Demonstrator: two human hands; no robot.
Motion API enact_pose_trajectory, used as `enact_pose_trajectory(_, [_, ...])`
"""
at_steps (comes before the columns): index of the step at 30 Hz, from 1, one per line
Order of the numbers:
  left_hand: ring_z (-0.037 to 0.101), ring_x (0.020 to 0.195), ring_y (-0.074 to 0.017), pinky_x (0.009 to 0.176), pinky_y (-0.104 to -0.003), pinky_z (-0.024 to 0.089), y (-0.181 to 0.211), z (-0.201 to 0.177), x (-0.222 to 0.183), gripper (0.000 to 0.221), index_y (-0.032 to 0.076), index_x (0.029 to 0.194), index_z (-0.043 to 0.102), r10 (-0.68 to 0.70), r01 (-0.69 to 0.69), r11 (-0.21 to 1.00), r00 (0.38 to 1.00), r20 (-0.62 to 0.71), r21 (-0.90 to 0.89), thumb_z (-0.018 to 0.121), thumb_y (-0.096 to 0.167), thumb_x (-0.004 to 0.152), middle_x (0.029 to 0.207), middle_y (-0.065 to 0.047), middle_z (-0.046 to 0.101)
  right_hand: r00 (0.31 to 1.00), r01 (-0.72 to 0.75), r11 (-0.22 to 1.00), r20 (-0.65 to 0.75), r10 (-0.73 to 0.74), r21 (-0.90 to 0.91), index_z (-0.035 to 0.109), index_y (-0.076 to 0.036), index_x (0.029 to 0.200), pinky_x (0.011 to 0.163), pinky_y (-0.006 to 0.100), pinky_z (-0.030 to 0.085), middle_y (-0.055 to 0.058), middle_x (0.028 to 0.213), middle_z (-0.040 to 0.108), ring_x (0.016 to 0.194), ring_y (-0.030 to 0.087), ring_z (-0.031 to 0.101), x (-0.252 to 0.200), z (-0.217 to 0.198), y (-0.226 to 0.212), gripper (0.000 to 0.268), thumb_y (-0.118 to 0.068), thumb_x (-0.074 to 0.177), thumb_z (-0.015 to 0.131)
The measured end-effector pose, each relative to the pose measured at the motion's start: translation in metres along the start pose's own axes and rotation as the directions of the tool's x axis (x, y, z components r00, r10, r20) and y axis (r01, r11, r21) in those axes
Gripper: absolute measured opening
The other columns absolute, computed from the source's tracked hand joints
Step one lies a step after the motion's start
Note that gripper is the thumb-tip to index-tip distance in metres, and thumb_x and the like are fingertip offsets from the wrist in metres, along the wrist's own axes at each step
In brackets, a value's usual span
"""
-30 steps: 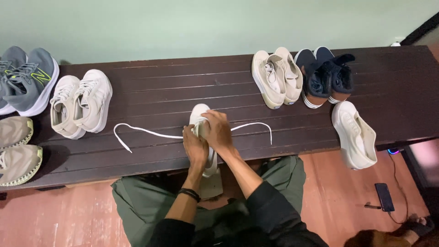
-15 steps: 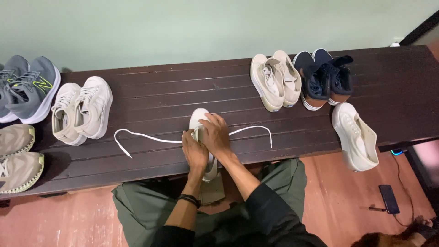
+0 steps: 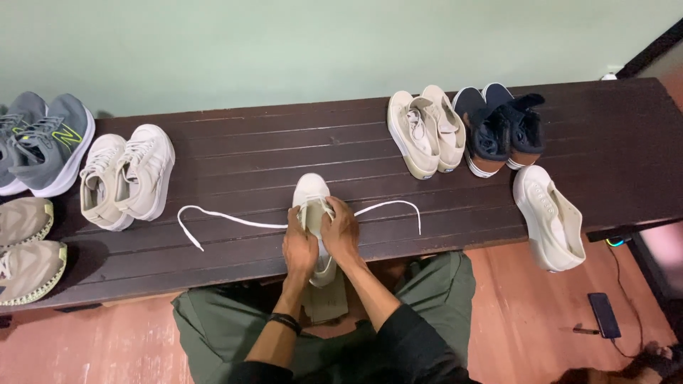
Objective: A person is lacing a white sneaker by threading a white shoelace through the eyelets.
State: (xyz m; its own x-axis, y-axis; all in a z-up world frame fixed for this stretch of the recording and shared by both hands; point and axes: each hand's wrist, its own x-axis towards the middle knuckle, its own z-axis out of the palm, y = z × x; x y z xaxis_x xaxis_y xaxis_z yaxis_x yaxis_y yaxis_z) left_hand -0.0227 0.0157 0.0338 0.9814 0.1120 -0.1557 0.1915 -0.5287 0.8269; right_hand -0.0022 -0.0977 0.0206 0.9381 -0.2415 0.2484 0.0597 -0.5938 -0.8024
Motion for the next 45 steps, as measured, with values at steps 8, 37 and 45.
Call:
enact_pose_trajectory(8, [0.054,0.128,-0.0534,0.105,-0.065,0.044,0.006,-0.004,-0.004,0.07,0.022,0.155,0.036,-0.017,0.017,1.0,1.0,0.007,-0.007,0.04,0.015,0.085,0.15,-0.027,0.05,0.999,-0.033,0.999,0.04,0.033,-0.004,0.068,-0.003,0.126,0.098,0.046,0.053,0.02,0.122,0.07,0.112,0.039,0.069,0.001,-0.004,-0.001,0.038,-0.004,0.088,0.061])
enact_pose_trajectory(37, [0.052,0.133,-0.0505,0.107,-0.054,0.044,-0.008,0.014,0.005,0.052,0.008,0.136,0.049,0.113,-0.128,0.989,0.979,-0.168,-0.08,0.05,-0.011,0.088,0.142,-0.034,0.055,0.996,-0.06,0.997,0.073,0.056,0.052,0.067,0.0,0.128,0.098,0.051,0.053,0.023,0.122,0.069,0.113,0.044,0.067,0.001,-0.018,-0.018,0.038,-0.003,0.091,0.06])
enact_pose_trajectory(45, [0.057,0.128,-0.0427,0.1,-0.044,0.041,-0.008,0.016,0.005,0.053,0.01,0.128,0.046,0.271,-0.254,0.962,0.93,-0.247,0.097,0.058,-0.015,0.083,0.129,-0.024,0.058,0.994,0.106,0.992,0.02,-0.105,-0.063,0.066,-0.003,0.128,0.101,0.051,0.048,0.021,0.126,0.066,0.117,0.043,0.064,0.002,-0.019,-0.036,0.04,-0.01,0.089,0.062])
